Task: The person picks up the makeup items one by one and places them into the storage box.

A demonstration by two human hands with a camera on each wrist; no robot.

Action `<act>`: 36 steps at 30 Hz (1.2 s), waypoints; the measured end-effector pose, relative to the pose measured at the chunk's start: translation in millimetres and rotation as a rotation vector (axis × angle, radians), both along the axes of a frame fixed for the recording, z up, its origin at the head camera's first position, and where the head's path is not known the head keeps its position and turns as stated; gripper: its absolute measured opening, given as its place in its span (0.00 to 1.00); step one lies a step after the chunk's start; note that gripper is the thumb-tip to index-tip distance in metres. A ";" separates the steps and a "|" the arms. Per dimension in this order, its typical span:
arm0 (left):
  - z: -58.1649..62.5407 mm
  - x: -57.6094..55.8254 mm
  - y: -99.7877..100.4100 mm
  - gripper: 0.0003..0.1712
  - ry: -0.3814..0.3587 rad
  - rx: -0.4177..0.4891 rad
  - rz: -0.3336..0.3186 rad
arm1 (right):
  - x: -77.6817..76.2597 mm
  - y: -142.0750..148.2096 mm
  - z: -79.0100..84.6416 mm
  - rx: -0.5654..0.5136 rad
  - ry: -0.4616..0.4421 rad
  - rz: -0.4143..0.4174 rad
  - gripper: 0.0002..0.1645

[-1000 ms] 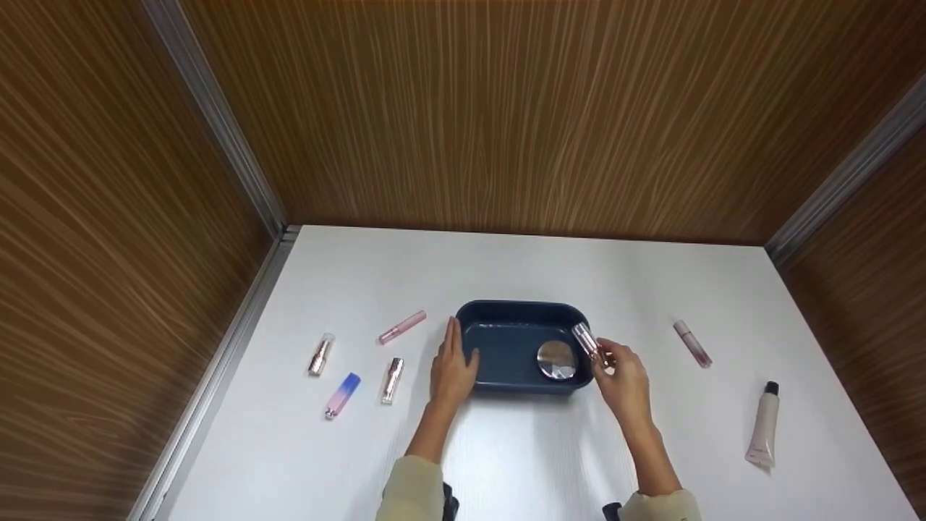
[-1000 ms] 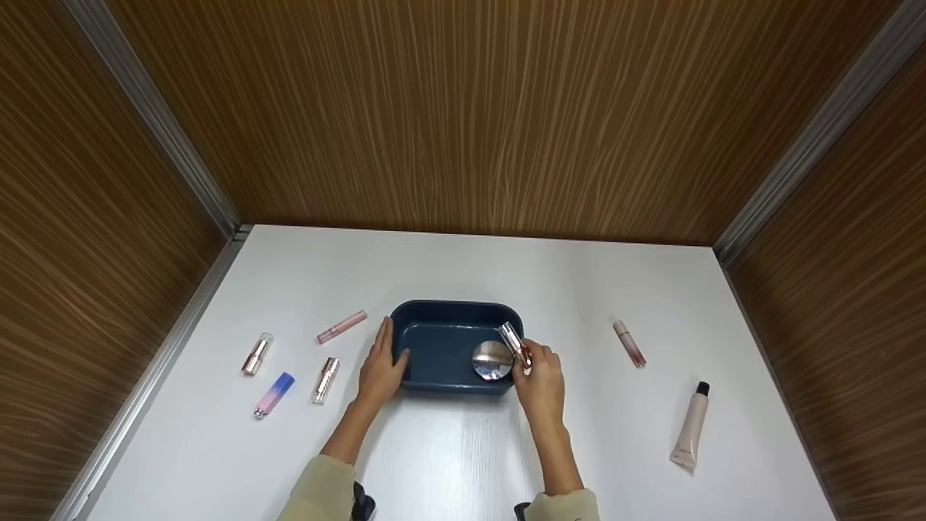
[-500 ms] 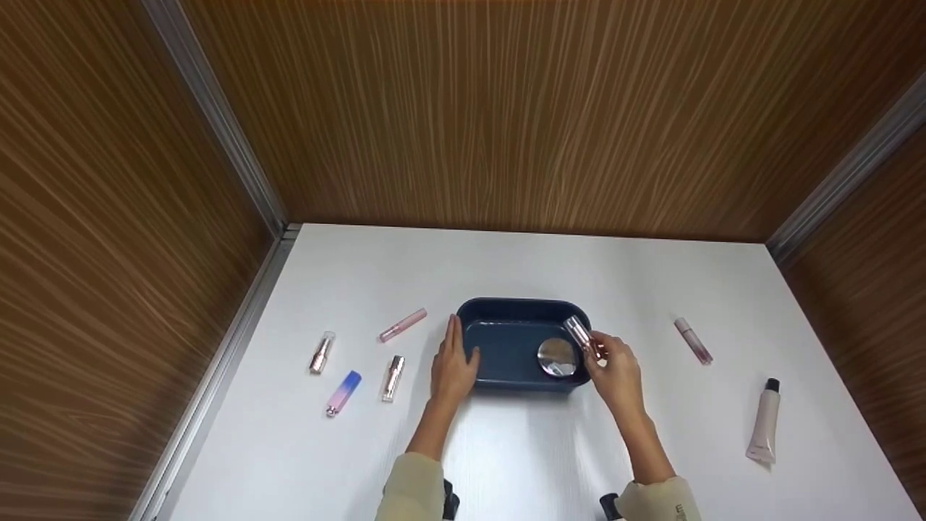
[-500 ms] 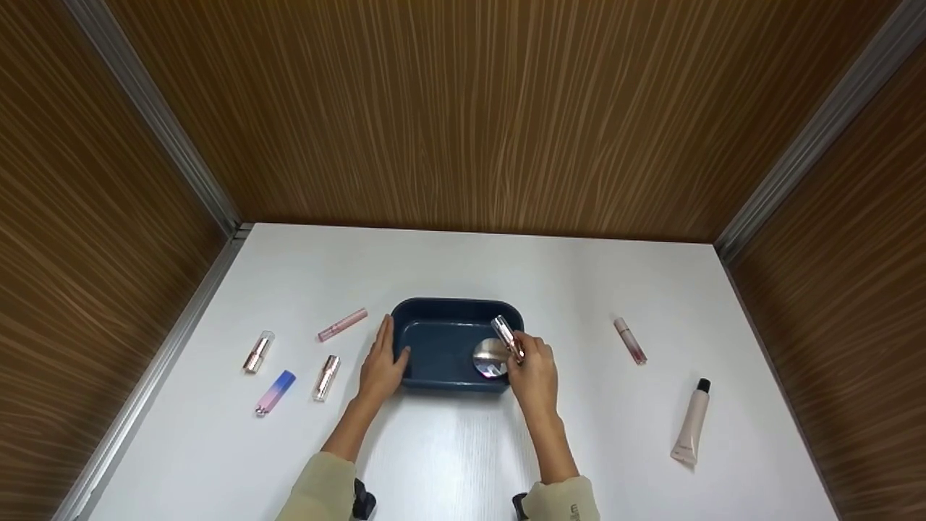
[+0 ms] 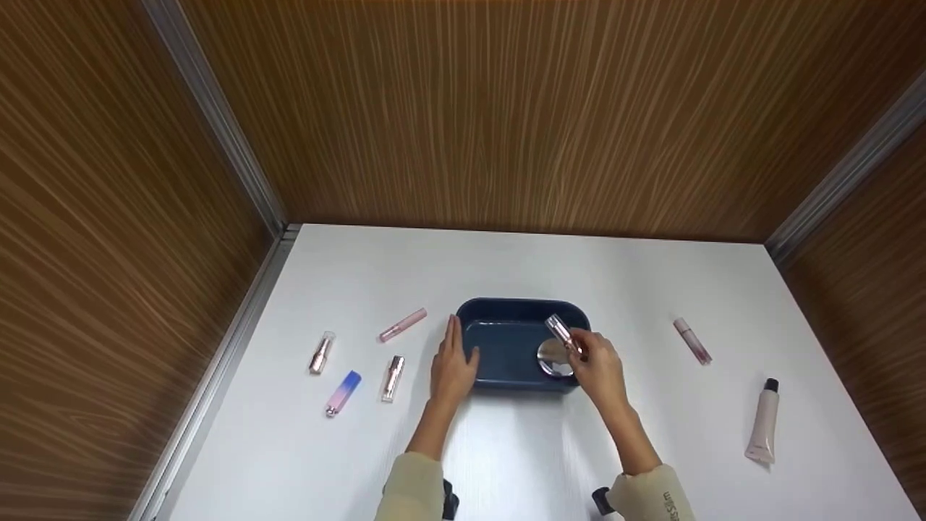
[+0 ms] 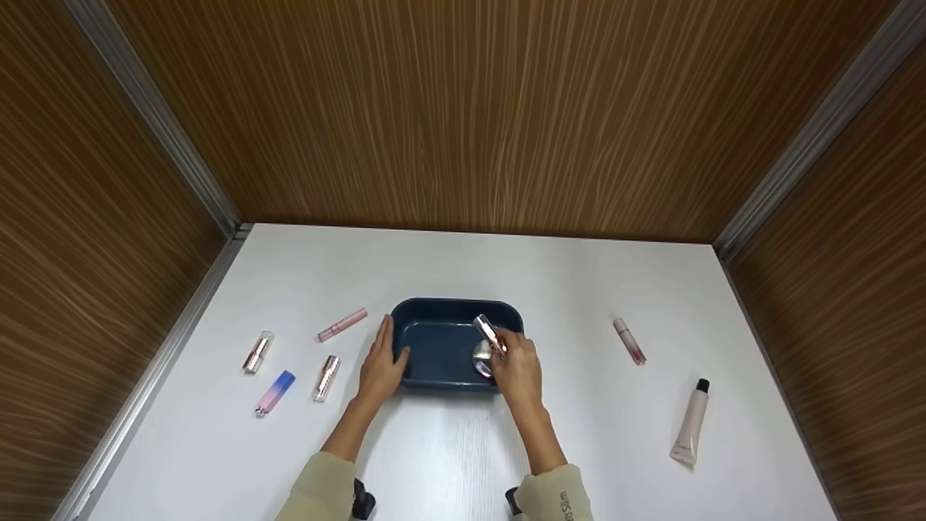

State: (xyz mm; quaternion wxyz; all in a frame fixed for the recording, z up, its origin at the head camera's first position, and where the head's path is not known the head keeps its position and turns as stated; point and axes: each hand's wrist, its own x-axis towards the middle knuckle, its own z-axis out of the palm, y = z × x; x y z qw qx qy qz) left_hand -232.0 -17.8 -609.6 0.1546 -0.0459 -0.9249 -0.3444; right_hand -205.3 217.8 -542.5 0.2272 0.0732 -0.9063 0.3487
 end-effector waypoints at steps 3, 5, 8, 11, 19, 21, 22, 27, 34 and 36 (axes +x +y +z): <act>0.3 0.5 -0.3 0.39 -0.005 0.004 -0.002 | -1.3 -3.9 0.0 -0.002 -0.014 0.009 0.18; 0.6 0.6 -0.4 0.39 -0.013 0.005 -0.002 | -2.2 -6.4 0.1 -0.002 -0.018 0.012 0.18; 0.5 0.8 -0.2 0.39 -0.025 0.003 -0.001 | -3.0 -9.2 0.2 -0.004 -0.014 0.020 0.18; 0.3 0.8 -0.1 0.39 -0.032 0.000 0.001 | -3.9 -10.8 -0.8 -0.005 -0.007 0.027 0.19; 2.6 1.6 0.1 0.39 -0.041 0.003 0.004 | -8.2 -14.8 -6.1 -0.005 0.003 0.049 0.18; 3.0 1.6 0.5 0.39 -0.038 0.010 0.000 | -9.3 -16.5 -6.8 -0.002 0.000 0.051 0.18; 2.8 1.6 0.5 0.39 -0.034 0.010 -0.002 | -9.8 -17.7 -7.2 -0.002 -0.003 0.051 0.18; 1.2 0.9 0.8 0.39 -0.013 -0.002 -0.004 | -12.6 -23.6 -9.6 -0.009 -0.034 0.065 0.18; 2.0 0.8 0.7 0.39 -0.020 0.011 0.003 | -17.8 -31.6 -13.2 0.012 -0.028 0.096 0.17; 2.4 0.8 0.7 0.39 -0.024 0.009 0.007 | -19.4 -34.2 -14.3 0.018 -0.015 0.109 0.17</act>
